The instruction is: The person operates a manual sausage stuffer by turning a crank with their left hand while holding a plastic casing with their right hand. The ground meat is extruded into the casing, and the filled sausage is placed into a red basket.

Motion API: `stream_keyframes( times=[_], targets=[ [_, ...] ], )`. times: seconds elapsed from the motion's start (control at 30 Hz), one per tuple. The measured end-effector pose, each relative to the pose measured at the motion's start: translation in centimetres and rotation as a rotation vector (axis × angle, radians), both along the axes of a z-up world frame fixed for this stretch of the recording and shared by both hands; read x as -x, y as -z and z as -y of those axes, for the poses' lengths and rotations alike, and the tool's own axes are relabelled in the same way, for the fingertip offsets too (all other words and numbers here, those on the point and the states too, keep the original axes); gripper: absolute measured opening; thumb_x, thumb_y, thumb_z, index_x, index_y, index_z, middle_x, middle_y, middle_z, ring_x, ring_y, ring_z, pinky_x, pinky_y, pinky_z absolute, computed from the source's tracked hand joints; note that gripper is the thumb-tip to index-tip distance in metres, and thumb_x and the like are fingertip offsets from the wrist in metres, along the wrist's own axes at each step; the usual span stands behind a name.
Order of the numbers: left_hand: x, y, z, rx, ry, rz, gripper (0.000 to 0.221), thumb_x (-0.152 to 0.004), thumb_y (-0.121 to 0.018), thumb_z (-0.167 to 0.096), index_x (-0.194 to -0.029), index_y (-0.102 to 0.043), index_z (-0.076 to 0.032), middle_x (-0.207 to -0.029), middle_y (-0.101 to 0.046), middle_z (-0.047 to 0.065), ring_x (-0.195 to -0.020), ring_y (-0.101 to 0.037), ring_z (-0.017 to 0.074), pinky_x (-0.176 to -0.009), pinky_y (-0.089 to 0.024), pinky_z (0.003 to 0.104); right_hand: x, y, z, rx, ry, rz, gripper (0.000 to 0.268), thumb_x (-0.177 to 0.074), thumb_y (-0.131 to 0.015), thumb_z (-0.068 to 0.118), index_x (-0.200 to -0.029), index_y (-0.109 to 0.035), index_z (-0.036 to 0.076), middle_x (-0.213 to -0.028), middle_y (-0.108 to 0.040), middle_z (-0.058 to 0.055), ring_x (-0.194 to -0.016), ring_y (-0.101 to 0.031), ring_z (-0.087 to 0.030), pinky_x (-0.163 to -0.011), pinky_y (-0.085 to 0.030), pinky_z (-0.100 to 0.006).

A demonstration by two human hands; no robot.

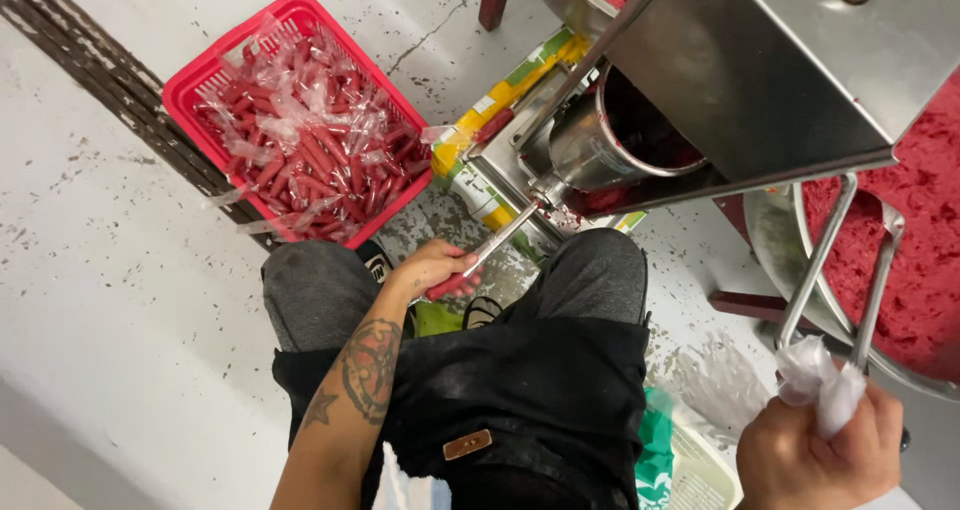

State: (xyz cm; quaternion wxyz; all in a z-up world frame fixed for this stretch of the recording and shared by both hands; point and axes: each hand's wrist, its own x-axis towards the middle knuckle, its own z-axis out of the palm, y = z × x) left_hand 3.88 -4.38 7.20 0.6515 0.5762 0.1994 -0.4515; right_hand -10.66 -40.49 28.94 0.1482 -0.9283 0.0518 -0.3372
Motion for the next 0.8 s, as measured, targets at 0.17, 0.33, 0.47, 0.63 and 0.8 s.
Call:
stream_keyframes(
  times=[0.17, 0.33, 0.47, 0.63, 0.8],
  targets=[
    [0.2, -0.8, -0.4, 0.011, -0.006, -0.019, 0.031, -0.102, -0.063, -0.015, -0.118, -0.069, 0.01, -0.093, -0.077, 0.02, -0.067, -0.072, 0.02, -0.059, -0.063, 0.026, 0.0, -0.3, -0.1, 0.028, -0.018, 0.009, 0.017, -0.106, -0.076, -0.021, -0.122, -0.079, -0.016, -0.11, -0.06, -0.028, -0.093, -0.059, -0.039, -0.08, -0.045, -0.046],
    [0.7, -0.8, -0.4, -0.042, 0.01, -0.035, 0.033, -0.102, -0.063, -0.02, -0.114, -0.071, 0.009, -0.094, -0.077, 0.02, -0.068, -0.072, 0.0203, -0.058, -0.061, 0.026, 0.4, -0.6, 0.0, -0.003, -0.043, -0.021, 0.012, -0.108, -0.072, -0.019, -0.119, -0.076, -0.018, -0.112, -0.06, -0.03, -0.096, -0.058, -0.04, -0.087, -0.046, -0.046],
    [0.9, -0.9, -0.5, -0.037, 0.005, -0.017, 0.033, -0.104, -0.061, -0.02, -0.113, -0.07, 0.01, -0.09, -0.076, 0.019, -0.066, -0.071, 0.0205, -0.056, -0.06, 0.026, -0.3, -0.2, -0.2, -0.02, -0.071, 0.018, 0.018, -0.105, -0.072, -0.024, -0.123, -0.077, -0.019, -0.115, -0.062, -0.031, -0.1, -0.062, -0.042, -0.089, -0.049, -0.048],
    [1.8, -1.4, -0.9, -0.049, 0.119, 0.004, 0.026, -0.102, -0.058, -0.002, -0.125, -0.066, 0.004, -0.106, -0.072, 0.012, -0.08, -0.067, 0.0133, -0.066, -0.058, 0.019, -0.2, 4.8, 0.9, -0.182, -0.049, -0.153, 0.015, -0.097, -0.072, -0.011, -0.109, -0.068, -0.003, -0.107, -0.059, -0.016, -0.097, -0.057, -0.032, -0.089, -0.044, -0.04],
    [3.3, 3.1, -0.6, -0.068, 0.039, 0.183, 0.024, -0.096, -0.061, -0.006, -0.116, -0.071, 0.004, -0.098, -0.076, 0.012, -0.079, -0.072, 0.0144, -0.069, -0.06, 0.022, -5.4, 8.5, -1.1, -0.269, -0.081, -0.347, 0.019, -0.102, -0.068, 0.008, -0.113, -0.071, -0.008, -0.103, -0.065, -0.025, -0.095, -0.061, -0.046, -0.083, -0.048, -0.052]
  ],
)
